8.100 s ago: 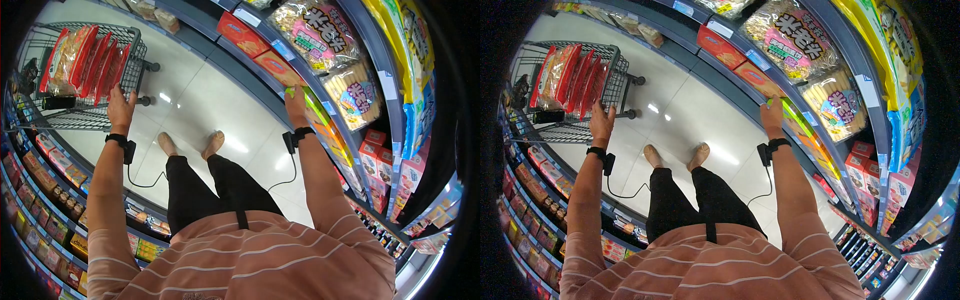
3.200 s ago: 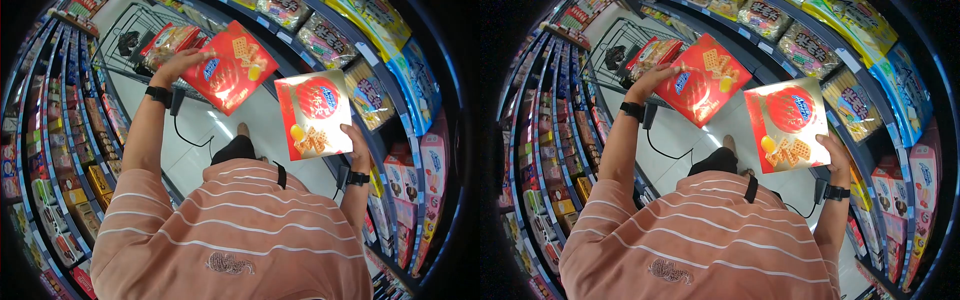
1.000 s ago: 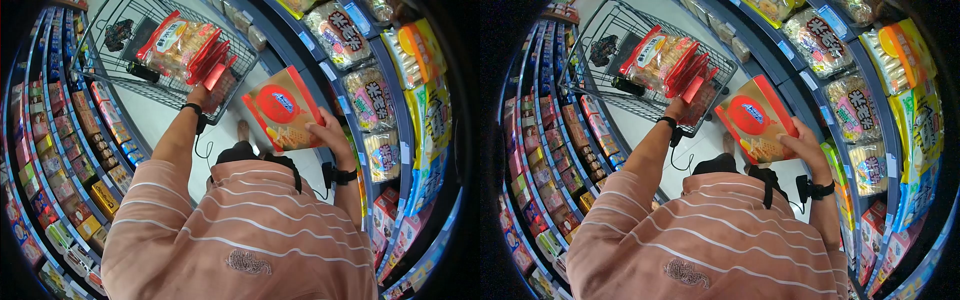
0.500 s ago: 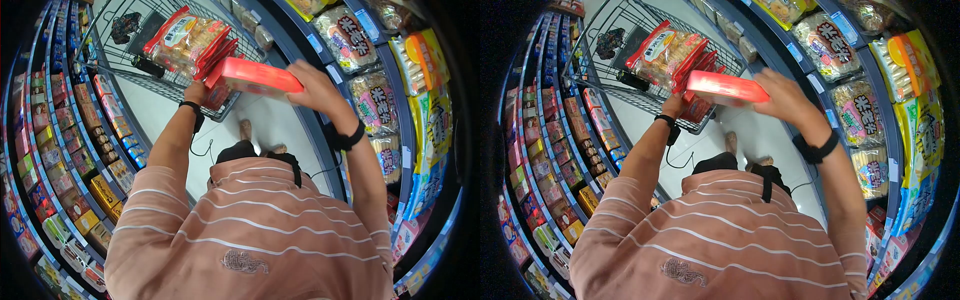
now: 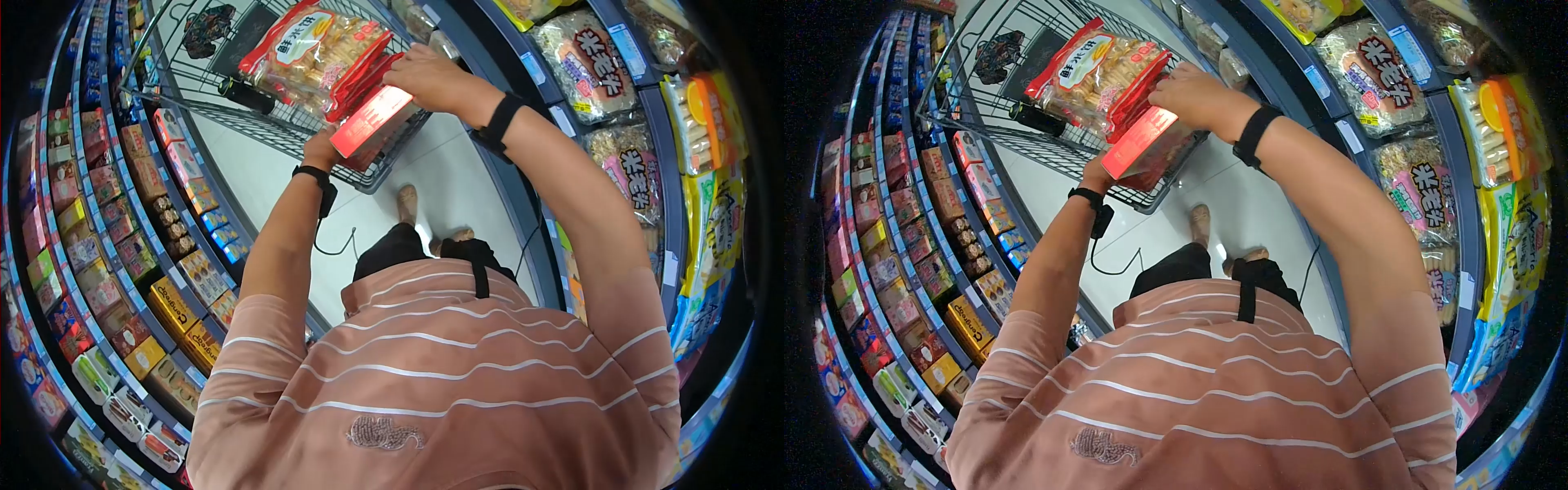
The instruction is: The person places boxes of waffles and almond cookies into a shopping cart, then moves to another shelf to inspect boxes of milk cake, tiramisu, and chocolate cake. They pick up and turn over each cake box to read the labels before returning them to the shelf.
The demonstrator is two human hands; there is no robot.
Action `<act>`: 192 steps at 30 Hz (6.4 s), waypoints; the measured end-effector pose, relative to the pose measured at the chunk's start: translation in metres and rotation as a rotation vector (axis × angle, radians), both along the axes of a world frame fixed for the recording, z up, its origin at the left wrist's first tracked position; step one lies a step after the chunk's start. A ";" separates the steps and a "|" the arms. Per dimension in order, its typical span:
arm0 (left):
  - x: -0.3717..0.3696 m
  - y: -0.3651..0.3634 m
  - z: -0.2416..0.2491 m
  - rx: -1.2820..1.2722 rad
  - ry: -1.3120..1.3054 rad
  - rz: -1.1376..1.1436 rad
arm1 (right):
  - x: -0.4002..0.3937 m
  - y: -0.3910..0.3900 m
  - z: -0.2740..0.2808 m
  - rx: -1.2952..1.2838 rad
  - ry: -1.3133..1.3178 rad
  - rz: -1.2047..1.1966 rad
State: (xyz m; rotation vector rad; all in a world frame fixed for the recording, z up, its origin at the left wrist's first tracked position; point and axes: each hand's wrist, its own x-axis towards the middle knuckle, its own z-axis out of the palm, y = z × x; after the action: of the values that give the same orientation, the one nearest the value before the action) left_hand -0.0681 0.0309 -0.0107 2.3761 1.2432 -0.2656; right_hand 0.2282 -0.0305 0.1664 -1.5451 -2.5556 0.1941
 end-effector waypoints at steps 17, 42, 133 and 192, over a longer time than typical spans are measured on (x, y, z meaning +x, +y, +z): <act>0.001 -0.037 0.061 -0.417 -0.464 0.294 | -0.058 -0.015 -0.109 -0.109 -0.151 -0.092; 0.041 -0.107 0.038 0.568 -0.376 0.050 | -0.035 -0.238 -0.105 0.011 0.554 -0.806; 0.019 -0.474 -0.004 0.511 -0.177 0.185 | 0.068 -0.633 -0.051 -0.261 0.509 -0.780; -0.049 -0.333 0.061 -0.901 -0.910 0.822 | -0.032 -0.568 -0.126 -0.178 0.703 -1.063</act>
State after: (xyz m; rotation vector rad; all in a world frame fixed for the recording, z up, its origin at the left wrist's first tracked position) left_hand -0.1174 -0.3021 0.0507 0.8893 1.1336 0.4037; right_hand 0.1965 -0.5985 0.0405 -2.1442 -1.0378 0.6662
